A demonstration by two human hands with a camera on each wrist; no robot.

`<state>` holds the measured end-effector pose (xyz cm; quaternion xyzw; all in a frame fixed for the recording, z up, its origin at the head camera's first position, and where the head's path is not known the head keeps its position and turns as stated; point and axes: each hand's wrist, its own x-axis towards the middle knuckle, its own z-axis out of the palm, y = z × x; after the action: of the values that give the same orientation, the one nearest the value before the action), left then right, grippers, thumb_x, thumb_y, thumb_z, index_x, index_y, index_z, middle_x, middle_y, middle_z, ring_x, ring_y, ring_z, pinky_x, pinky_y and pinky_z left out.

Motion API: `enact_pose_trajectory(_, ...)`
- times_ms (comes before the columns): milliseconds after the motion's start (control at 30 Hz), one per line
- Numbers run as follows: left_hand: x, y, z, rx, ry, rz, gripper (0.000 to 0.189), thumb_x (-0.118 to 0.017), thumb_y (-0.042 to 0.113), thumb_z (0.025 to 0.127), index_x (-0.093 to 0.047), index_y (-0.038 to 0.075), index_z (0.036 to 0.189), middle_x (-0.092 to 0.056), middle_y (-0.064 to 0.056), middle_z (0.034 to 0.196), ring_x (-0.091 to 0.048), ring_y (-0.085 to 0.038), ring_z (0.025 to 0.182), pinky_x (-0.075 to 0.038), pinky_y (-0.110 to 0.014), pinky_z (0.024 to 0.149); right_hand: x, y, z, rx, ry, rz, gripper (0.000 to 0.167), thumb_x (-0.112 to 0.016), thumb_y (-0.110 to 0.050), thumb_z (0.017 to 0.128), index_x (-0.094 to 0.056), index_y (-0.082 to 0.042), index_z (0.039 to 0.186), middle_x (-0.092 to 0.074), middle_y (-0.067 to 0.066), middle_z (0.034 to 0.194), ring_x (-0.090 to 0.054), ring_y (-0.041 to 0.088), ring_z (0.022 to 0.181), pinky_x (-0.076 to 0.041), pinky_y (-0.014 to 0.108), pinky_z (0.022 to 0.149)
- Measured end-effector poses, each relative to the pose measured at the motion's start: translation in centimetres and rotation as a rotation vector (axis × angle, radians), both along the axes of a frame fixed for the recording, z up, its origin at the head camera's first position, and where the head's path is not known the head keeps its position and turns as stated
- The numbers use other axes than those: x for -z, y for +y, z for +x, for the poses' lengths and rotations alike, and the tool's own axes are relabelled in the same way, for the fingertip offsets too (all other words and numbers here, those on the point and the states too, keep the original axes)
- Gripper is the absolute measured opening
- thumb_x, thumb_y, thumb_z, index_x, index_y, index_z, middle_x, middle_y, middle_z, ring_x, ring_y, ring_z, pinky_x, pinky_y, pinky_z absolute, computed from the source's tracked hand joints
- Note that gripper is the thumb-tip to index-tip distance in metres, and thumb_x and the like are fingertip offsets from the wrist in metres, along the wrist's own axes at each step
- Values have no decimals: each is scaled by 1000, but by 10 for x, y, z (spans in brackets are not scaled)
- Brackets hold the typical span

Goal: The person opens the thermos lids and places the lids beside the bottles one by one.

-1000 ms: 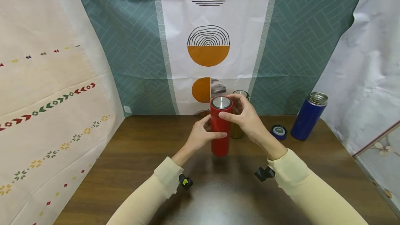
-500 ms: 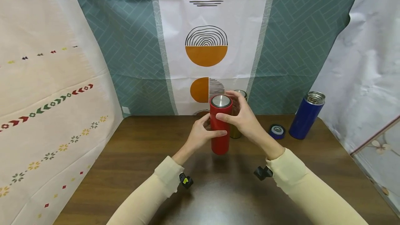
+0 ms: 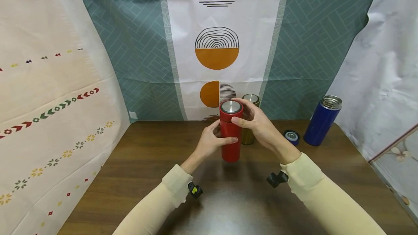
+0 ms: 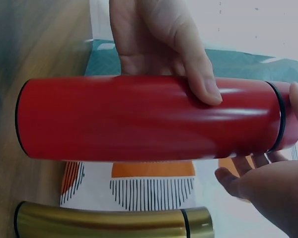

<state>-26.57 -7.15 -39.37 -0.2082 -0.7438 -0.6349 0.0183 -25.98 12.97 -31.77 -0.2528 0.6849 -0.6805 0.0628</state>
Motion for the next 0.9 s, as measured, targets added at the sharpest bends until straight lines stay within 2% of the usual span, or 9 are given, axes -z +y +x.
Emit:
enact_pose_trajectory(100,1,-1,0,-8,-2,-2,60,-84,21,87,-60,16,142,-68,-4,132,-69,-27,116,-57,-46,98,2,-1,1,32,18,25,72,-66,-13,97,-33,-12,160,-48,13,152,-47,34,137,-38,58,114)
enact_pose_trajectory(267,1,-1,0,-22,3,-11,61,-84,23,88,-59,17,143,-68,-4,133,-68,-29,117,-57,-47,98,6,-9,5,202,103,108,79,-77,-23,92,-33,-11,157,-47,13,150,-49,35,135,-44,58,112)
enact_pose_trajectory(333,1,-1,0,-20,4,-15,61,-84,23,88,-59,17,144,-68,-4,133,-68,-29,117,-57,-48,99,6,-11,6,238,115,110,78,-80,-22,90,-36,-9,153,-49,14,147,-50,35,133,-45,56,111)
enact_pose_trajectory(433,1,0,0,-11,6,-16,60,-83,23,88,-60,17,143,-69,-3,132,-69,-28,117,-57,-47,99,5,-9,5,217,90,69,71,-78,-17,92,-39,-8,151,-51,14,145,-51,35,132,-45,56,110)
enact_pose_trajectory(600,1,0,0,4,3,-2,59,-84,21,87,-61,16,141,-69,-5,131,-69,-28,115,-57,-46,98,2,-2,1,83,31,21,66,-69,-10,96,-41,-9,155,-53,14,146,-51,33,132,-42,55,110)
enact_pose_trajectory(700,1,-1,0,-1,-1,6,59,-85,21,86,-61,16,140,-69,-5,130,-70,-27,115,-57,-45,98,1,0,0,34,20,22,67,-66,-10,96,-40,-12,158,-52,13,148,-50,33,135,-40,57,111)
enact_pose_trajectory(767,1,-1,0,-5,-4,11,59,-84,21,87,-61,15,140,-68,-6,131,-70,-28,114,-57,-45,97,1,-1,1,45,34,43,70,-68,-14,96,-37,-13,159,-50,12,150,-48,34,137,-40,59,112)
enact_pose_trajectory(900,1,-1,0,-19,-9,6,59,-84,23,87,-60,16,141,-68,-6,132,-69,-28,114,-57,-46,97,2,-7,5,147,92,114,77,-75,-23,93,-35,-13,158,-49,12,150,-47,35,138,-41,60,113)
